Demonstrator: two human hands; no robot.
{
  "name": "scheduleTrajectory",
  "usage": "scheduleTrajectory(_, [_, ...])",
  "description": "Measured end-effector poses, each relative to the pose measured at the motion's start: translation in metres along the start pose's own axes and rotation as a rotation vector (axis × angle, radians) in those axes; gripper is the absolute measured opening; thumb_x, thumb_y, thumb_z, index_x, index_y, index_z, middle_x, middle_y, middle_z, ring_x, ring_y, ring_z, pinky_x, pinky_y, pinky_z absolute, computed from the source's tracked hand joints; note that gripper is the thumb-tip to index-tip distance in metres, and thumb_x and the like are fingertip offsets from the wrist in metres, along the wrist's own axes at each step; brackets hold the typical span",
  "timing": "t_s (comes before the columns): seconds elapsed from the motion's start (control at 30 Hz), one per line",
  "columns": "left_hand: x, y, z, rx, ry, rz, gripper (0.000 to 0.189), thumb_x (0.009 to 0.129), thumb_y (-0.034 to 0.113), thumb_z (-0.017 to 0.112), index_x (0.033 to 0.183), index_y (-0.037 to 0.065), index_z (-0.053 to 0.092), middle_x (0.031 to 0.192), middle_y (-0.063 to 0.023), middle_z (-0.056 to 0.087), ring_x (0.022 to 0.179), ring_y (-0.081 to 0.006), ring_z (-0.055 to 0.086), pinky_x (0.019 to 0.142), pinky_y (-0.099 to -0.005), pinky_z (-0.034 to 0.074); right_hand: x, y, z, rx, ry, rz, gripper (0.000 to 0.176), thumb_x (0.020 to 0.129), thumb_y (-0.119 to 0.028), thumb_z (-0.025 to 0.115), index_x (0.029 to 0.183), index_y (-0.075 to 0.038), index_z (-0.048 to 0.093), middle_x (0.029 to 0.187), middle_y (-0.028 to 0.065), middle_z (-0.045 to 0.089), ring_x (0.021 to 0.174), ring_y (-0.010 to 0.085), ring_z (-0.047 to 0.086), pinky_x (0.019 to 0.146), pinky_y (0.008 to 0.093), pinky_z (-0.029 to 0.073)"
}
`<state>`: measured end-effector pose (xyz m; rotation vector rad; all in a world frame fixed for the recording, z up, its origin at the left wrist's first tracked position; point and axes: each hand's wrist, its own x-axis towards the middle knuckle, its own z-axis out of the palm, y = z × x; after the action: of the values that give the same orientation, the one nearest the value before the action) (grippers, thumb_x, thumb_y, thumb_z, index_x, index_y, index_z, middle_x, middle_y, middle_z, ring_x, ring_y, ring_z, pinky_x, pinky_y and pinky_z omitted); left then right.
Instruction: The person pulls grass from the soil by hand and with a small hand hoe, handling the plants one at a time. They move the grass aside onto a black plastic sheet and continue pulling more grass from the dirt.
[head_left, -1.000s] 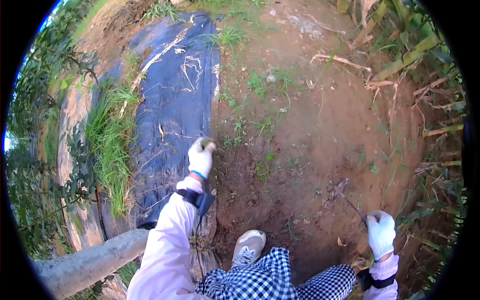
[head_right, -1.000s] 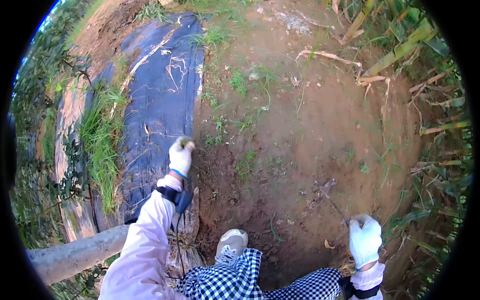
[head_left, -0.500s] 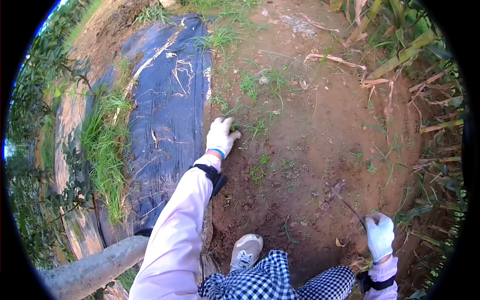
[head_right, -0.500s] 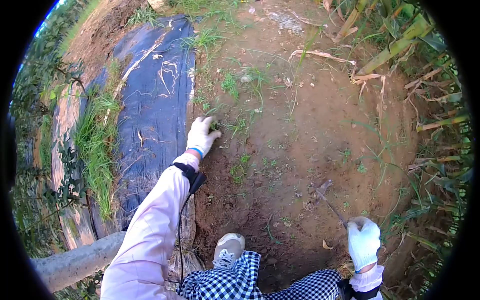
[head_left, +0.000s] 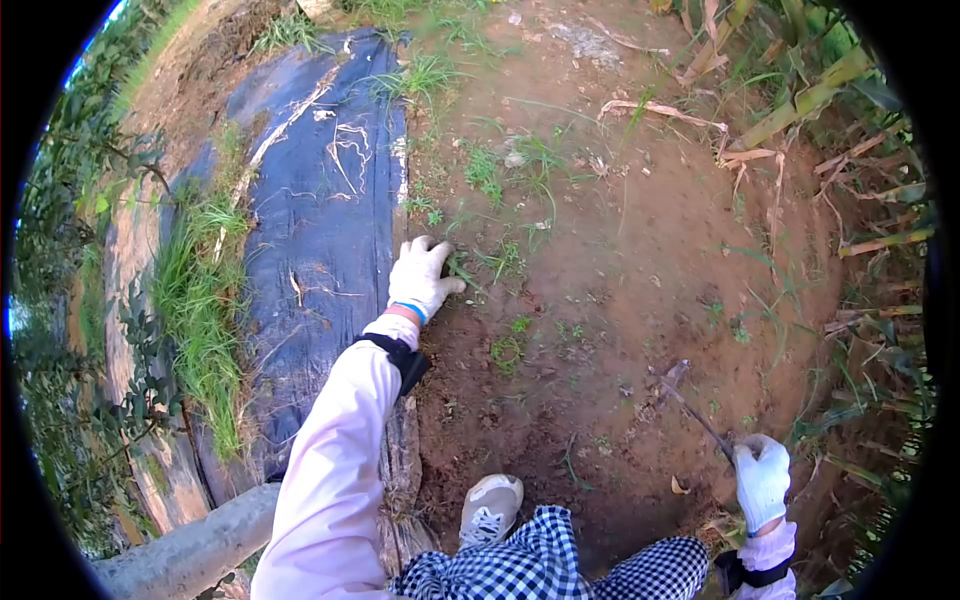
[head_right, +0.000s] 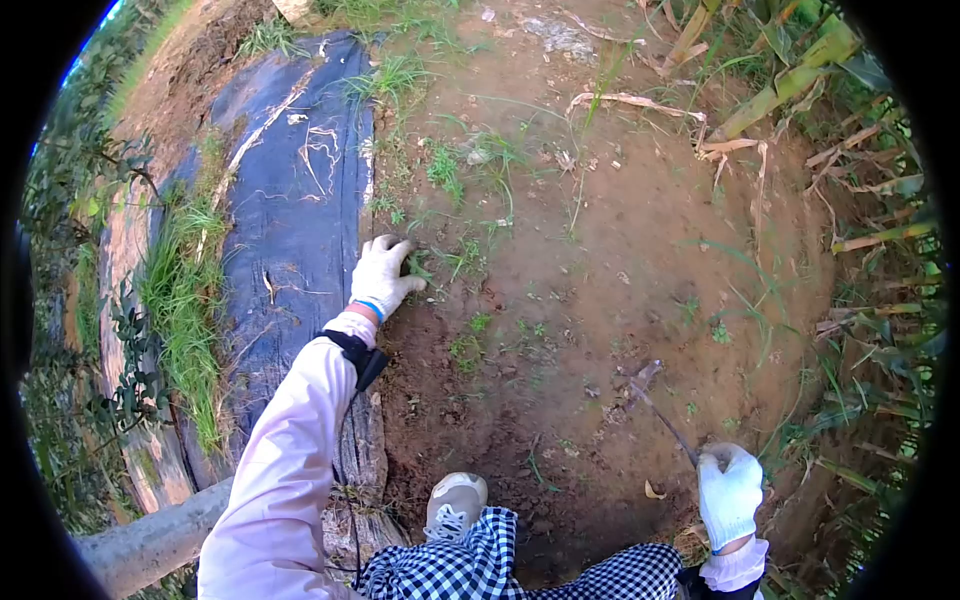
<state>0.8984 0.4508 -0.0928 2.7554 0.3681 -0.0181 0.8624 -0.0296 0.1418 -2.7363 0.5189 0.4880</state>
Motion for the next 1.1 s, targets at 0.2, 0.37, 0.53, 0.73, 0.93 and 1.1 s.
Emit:
scheduleTrajectory(0.2, [0.008, 0.003, 0.033, 0.006, 0.022, -0.061, 0.024, 0.078, 0.025, 0.070, 0.096, 0.010, 0.065, 0.097, -0.0146, 0.061, 0.095, -0.0361, 0.060, 0.081, -0.0464, 0.048, -0.003, -0.010, 0.003, -0.023, 0.032, -0.040, 0.019, 0.078, -0.011, 0.065, 0.090, 0.003, 0.071, 0.075, 0.0146, 0.069, 0.069, 0.0218, 0.066, 0.068, 0.0332, 0.051])
scheduleTrajectory(0.37, [0.026, 0.007, 0.009, -0.128, -0.274, -0.196, 0.031, 0.082, 0.027, 0.068, 0.102, 0.003, 0.064, 0.100, -0.0212, 0.066, 0.102, -0.0405, 0.060, 0.086, -0.0453, 0.047, -0.006, -0.011, 0.004, -0.037, 0.027, -0.029, 0.020, 0.078, -0.012, 0.065, 0.090, 0.003, 0.071, 0.074, 0.0148, 0.069, 0.067, 0.0220, 0.065, 0.066, 0.0337, 0.051])
scheduleTrajectory(0.53, [0.029, -0.015, -0.011, -0.688, -0.017, -0.452, 0.031, 0.090, 0.022, 0.062, 0.110, -0.001, 0.063, 0.104, -0.0198, 0.067, 0.102, -0.0282, 0.063, 0.093, -0.0391, 0.047, -0.007, -0.017, 0.002, -0.031, 0.001, 0.012, 0.020, 0.078, -0.012, 0.064, 0.090, 0.003, 0.070, 0.073, 0.0149, 0.068, 0.066, 0.0219, 0.065, 0.065, 0.0338, 0.051])
scheduleTrajectory(0.73, [0.069, -0.012, -0.009, -0.107, 0.174, -0.297, 0.073, 0.066, 0.026, 0.084, 0.129, 0.013, 0.050, 0.132, -0.0217, 0.047, 0.116, -0.0397, 0.053, 0.097, -0.0444, 0.047, -0.004, -0.017, 0.003, -0.063, 0.002, 0.010, 0.020, 0.078, -0.012, 0.064, 0.089, 0.004, 0.070, 0.071, 0.0138, 0.068, 0.065, 0.0200, 0.065, 0.064, 0.0331, 0.051])
scheduleTrajectory(0.93, [0.103, -0.029, 0.012, 0.028, 0.069, -0.226, 0.035, 0.079, 0.014, 0.071, 0.112, 0.011, 0.063, 0.104, -0.0169, 0.063, 0.102, -0.0328, 0.062, 0.089, -0.0376, 0.049, -0.001, -0.012, 0.004, 0.016, -0.022, 0.111, 0.018, 0.078, -0.011, 0.064, 0.088, 0.003, 0.070, 0.069, 0.0128, 0.067, 0.063, 0.0182, 0.063, 0.062, 0.0327, 0.050])
scheduleTrajectory(1.1, [0.120, -0.074, 0.009, -0.731, 0.367, -0.425, 0.026, 0.086, 0.010, 0.068, 0.111, 0.004, 0.064, 0.096, -0.0073, 0.069, 0.091, -0.0203, 0.064, 0.086, -0.0314, 0.048, 0.000, -0.002, 0.004, 0.010, 0.022, 0.059, 0.016, 0.078, -0.009, 0.064, 0.088, 0.002, 0.070, 0.069, 0.0118, 0.067, 0.062, 0.0162, 0.063, 0.061, 0.0311, 0.050])
